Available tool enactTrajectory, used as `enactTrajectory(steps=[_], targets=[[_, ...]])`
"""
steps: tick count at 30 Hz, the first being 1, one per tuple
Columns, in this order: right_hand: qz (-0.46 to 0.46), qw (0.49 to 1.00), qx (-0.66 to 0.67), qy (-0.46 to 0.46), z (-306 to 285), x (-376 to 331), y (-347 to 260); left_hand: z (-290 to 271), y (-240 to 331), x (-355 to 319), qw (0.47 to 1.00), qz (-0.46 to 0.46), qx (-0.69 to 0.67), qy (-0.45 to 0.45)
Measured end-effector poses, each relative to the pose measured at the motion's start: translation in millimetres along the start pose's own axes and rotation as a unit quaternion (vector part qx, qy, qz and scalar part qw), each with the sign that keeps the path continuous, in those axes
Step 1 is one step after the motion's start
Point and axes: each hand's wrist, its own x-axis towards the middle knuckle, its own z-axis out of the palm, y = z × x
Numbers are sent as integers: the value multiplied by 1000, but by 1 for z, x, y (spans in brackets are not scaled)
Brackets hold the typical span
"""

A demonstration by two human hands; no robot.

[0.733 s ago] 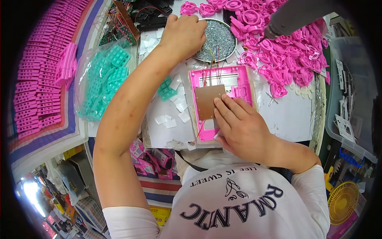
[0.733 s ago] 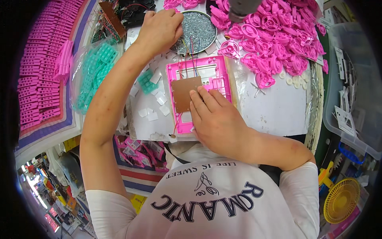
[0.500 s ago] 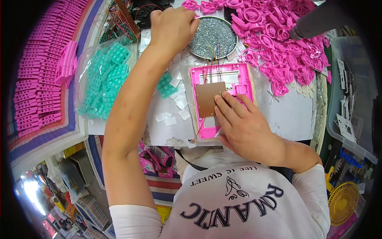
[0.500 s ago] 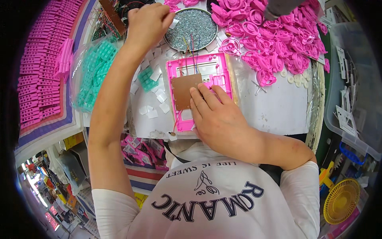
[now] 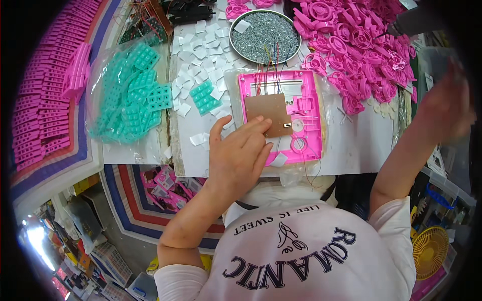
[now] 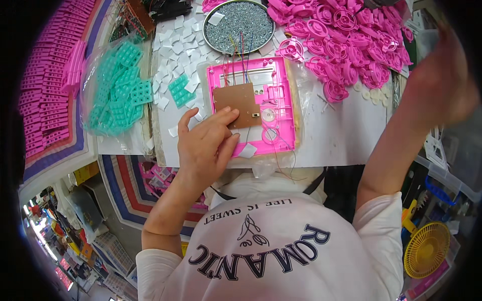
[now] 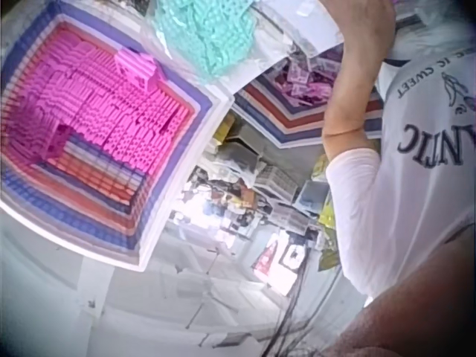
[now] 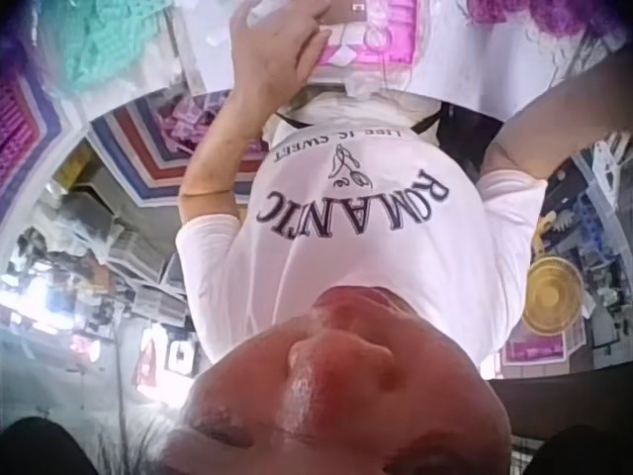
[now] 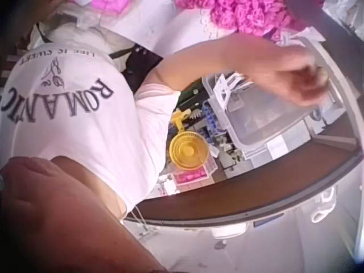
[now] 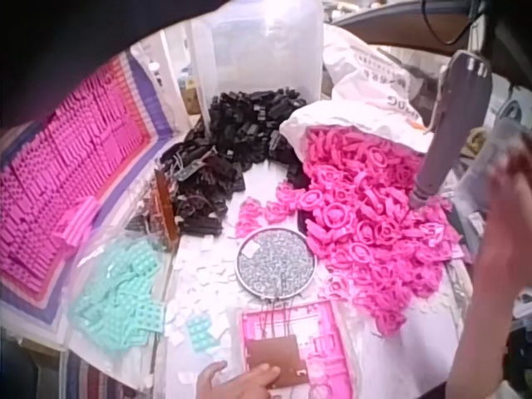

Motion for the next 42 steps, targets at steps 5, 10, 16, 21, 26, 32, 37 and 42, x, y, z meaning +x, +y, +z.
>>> enactTrajectory(steps=[5,10,16,21,26,32,37,42], targets=[[132,954,204,-177,50,55,44,-3,-7,0,1000,16,-1,-19],[193,858,393,-269,104,-19,15,-5,-9,-12,999,14,18,-29],[180,860,384,-283,129,-76,-22,-2,-11,-9,999,18,-4,-30],[198,859,368,-298,138,-82,-17,-2,-11,-9,999,14,-15,-26],[178,887,314,-288,141,-90,-16,-1,-12,-9,999,16,-21,-20],[181,891,305,-283,145,-97,-13,1,-10,-10,1000,16,-21,-3],[200,853,397,-274,139,-68,-42,7,-12,-6,996,0,-74,55],[205,788,475,-335,130,-66,-69,7,-8,-2,990,-5,-86,111]])
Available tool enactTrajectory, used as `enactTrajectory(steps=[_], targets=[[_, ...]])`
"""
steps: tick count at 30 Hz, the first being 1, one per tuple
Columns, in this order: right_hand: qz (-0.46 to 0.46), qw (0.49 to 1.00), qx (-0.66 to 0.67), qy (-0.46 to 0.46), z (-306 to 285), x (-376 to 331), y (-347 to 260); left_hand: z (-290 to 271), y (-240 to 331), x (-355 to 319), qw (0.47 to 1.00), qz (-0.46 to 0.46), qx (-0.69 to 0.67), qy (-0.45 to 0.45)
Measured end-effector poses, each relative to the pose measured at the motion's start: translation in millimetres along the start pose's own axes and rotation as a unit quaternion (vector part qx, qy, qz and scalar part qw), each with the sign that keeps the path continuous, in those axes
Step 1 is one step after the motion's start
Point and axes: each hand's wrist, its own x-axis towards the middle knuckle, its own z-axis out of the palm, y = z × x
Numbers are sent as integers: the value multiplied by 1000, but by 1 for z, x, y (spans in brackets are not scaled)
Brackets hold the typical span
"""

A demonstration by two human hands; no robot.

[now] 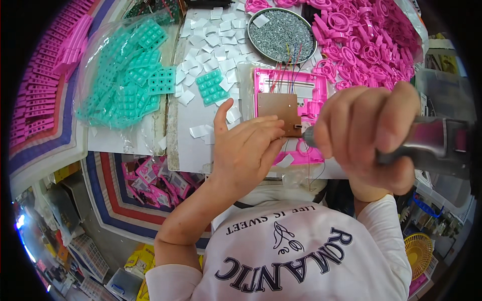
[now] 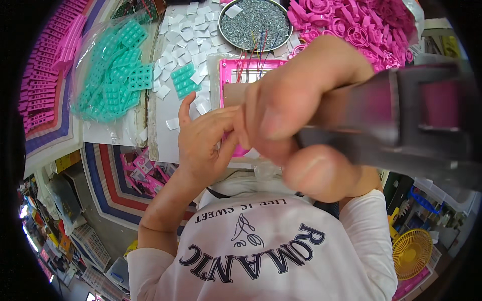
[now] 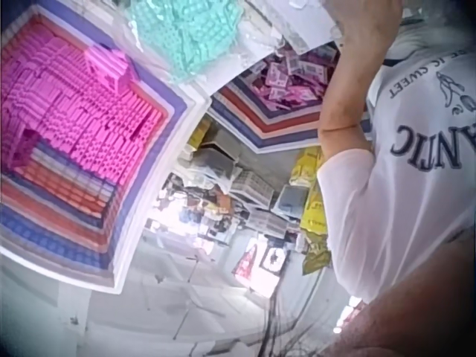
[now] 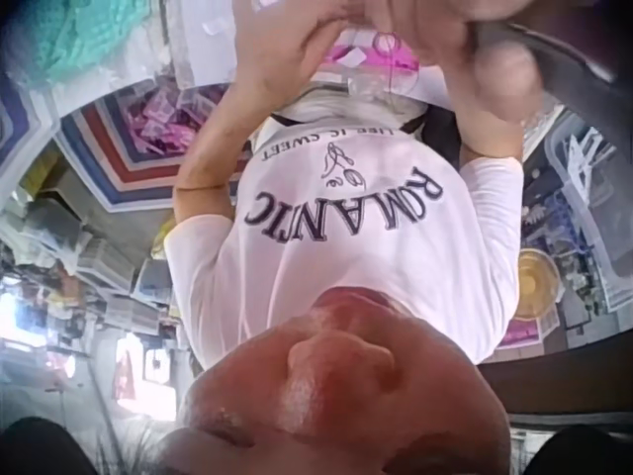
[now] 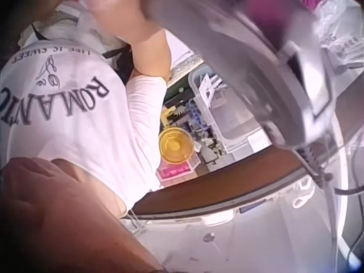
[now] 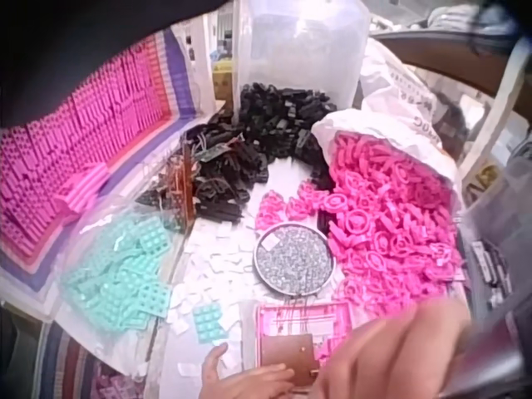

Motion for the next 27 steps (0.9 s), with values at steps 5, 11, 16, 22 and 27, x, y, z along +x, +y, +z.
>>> enactTrajectory(steps=[5,11,16,22,27], targets=[[18,999,-16,21,7,-5,8,-1,-1,0,1000,-1,-19,-9],[22,1000,6,19,11,0,11,-5,-2,-8,999,26,-27,22],[13,993,-101,62,-3,9,39,-24,-15,-5,993,-50,54,95],[4,991,-128,38,-12,22,61,-32,-23,-16,995,-52,8,80],[-1,987,-149,57,-6,18,76,-27,-20,-12,995,-61,14,72]])
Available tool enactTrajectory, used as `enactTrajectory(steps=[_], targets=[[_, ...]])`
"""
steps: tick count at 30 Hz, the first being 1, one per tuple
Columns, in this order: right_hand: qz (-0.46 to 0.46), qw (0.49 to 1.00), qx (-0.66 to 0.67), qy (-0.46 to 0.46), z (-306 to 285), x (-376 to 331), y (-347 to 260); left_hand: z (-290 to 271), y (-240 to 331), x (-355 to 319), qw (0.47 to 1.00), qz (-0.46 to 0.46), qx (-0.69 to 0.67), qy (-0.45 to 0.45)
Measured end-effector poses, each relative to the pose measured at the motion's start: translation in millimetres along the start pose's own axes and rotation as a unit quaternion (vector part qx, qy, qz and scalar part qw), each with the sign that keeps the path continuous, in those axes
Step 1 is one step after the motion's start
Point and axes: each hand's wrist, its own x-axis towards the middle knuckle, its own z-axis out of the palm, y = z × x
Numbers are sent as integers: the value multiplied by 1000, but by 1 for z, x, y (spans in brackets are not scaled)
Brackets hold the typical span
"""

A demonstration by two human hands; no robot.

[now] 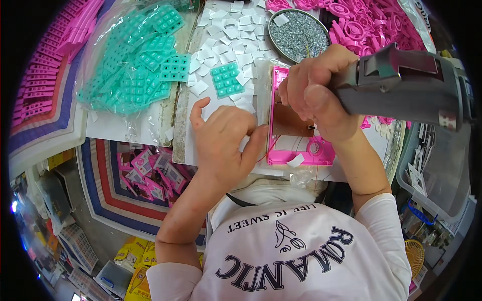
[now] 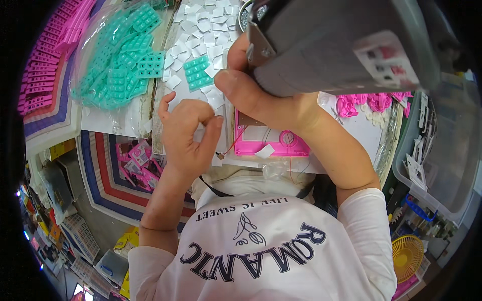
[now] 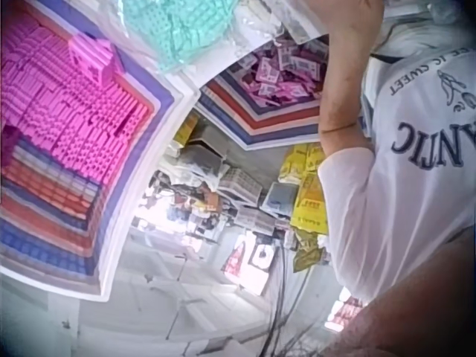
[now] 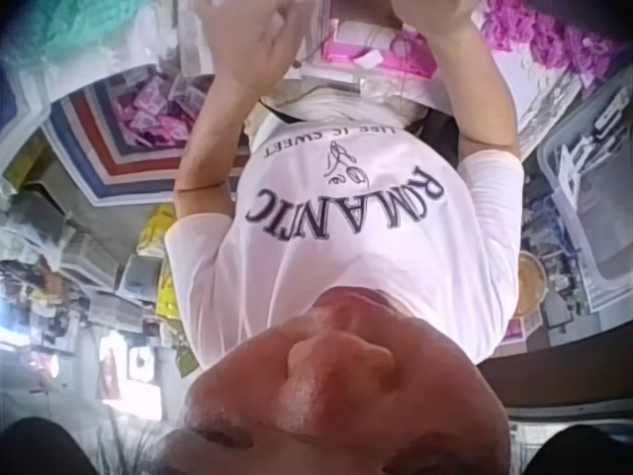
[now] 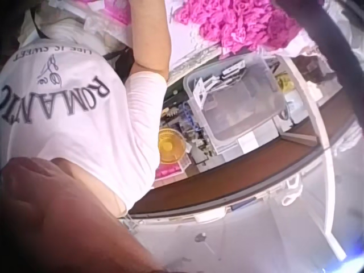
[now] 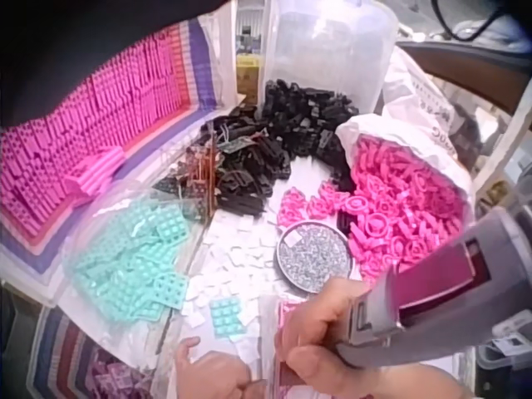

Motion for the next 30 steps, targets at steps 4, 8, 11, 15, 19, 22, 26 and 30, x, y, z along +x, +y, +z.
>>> enactTrajectory(steps=[4,8,11,15,19,22,26,30], targets=[[5,999,24,-25,-1,4,-1,7,4,4,999,11,33,-5],[-3,996,87,-30,-5,4,-36,15,7,4,999,22,31,-12],[-12,990,122,-66,-9,1,-55,22,11,9,1000,26,2,-14],[2,993,107,-54,-7,-11,-62,26,15,9,998,48,-28,-18],[13,994,110,-20,-2,-18,-63,25,14,7,997,65,-4,-51],[34,993,107,22,2,-27,-58,18,23,8,995,49,40,-71],[65,994,84,36,-1,-41,-47,11,21,-1,983,39,112,-137],[40,999,30,-10,-4,-42,-35,11,18,-2,985,59,118,-116]])
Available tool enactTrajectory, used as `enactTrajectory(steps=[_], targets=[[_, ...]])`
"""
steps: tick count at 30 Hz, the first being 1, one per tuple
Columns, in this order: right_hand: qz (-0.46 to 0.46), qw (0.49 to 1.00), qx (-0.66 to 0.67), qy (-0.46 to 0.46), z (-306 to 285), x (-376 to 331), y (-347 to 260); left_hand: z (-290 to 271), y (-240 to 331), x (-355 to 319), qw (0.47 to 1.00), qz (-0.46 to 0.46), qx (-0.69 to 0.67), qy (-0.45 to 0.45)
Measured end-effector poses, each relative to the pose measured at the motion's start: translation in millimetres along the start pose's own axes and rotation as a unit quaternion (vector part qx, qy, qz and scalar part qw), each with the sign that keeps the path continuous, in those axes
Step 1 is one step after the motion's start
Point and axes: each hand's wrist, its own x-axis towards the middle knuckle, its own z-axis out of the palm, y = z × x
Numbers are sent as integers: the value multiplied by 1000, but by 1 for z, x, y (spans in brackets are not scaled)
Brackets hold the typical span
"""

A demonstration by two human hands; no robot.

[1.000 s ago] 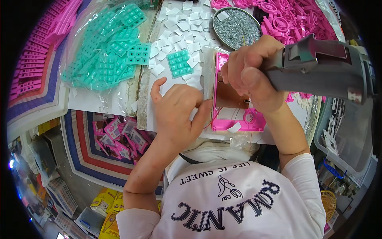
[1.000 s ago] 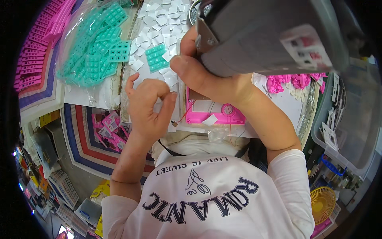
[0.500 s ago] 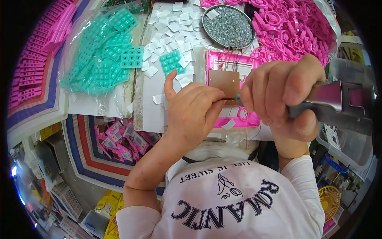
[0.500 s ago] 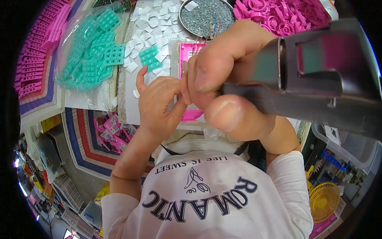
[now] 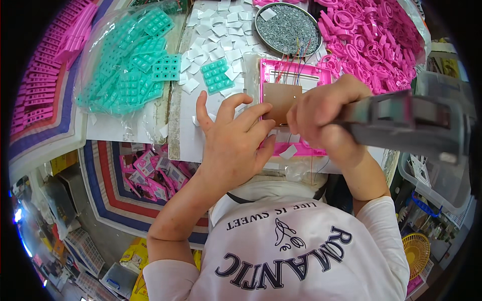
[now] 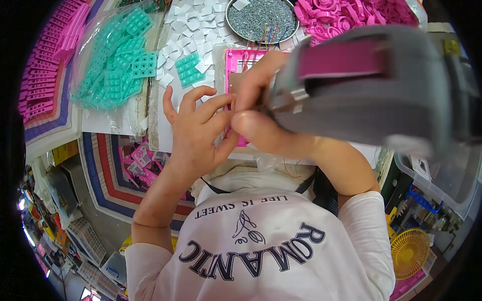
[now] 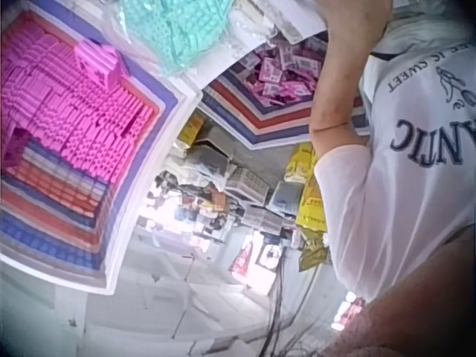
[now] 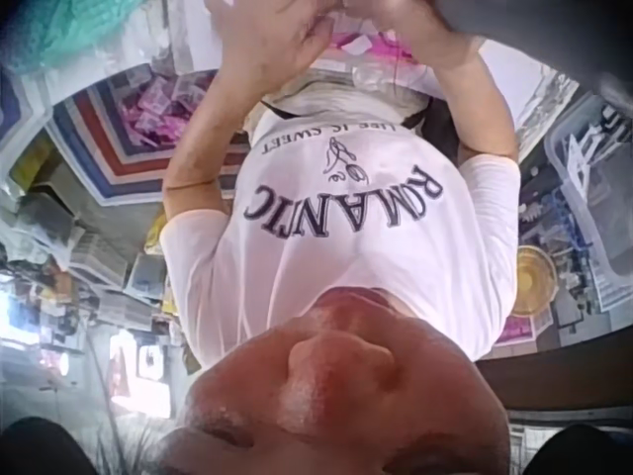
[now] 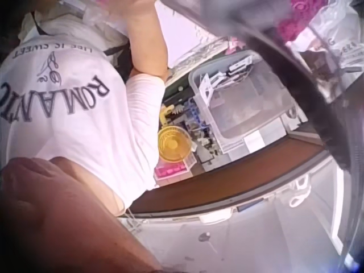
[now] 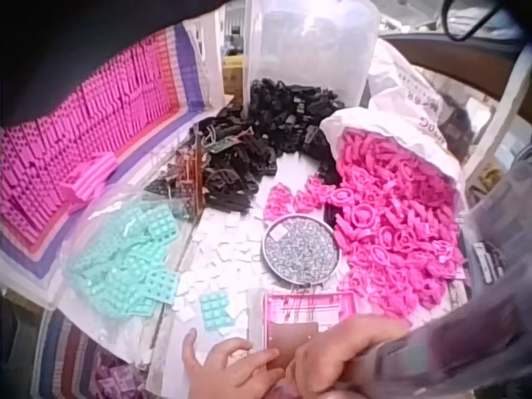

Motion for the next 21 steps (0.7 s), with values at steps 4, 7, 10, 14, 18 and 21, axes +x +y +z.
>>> enactTrajectory(steps=[4,7,10,14,18,21], targets=[[-5,997,-77,-25,7,0,-2,2,-3,-1,1000,7,-6,4],[24,998,-58,-22,10,0,-5,-1,4,-2,1000,-8,-21,-10],[31,999,20,-19,-1,2,4,-4,22,-15,998,-25,-48,-33],[-14,1000,21,2,-24,15,-12,3,33,-17,997,-21,-52,-52],[-155,961,-186,138,-32,2,-30,0,26,-7,988,-59,-138,-45],[-137,868,-462,122,-37,-36,-39,-8,17,1,910,-226,-333,-105]])
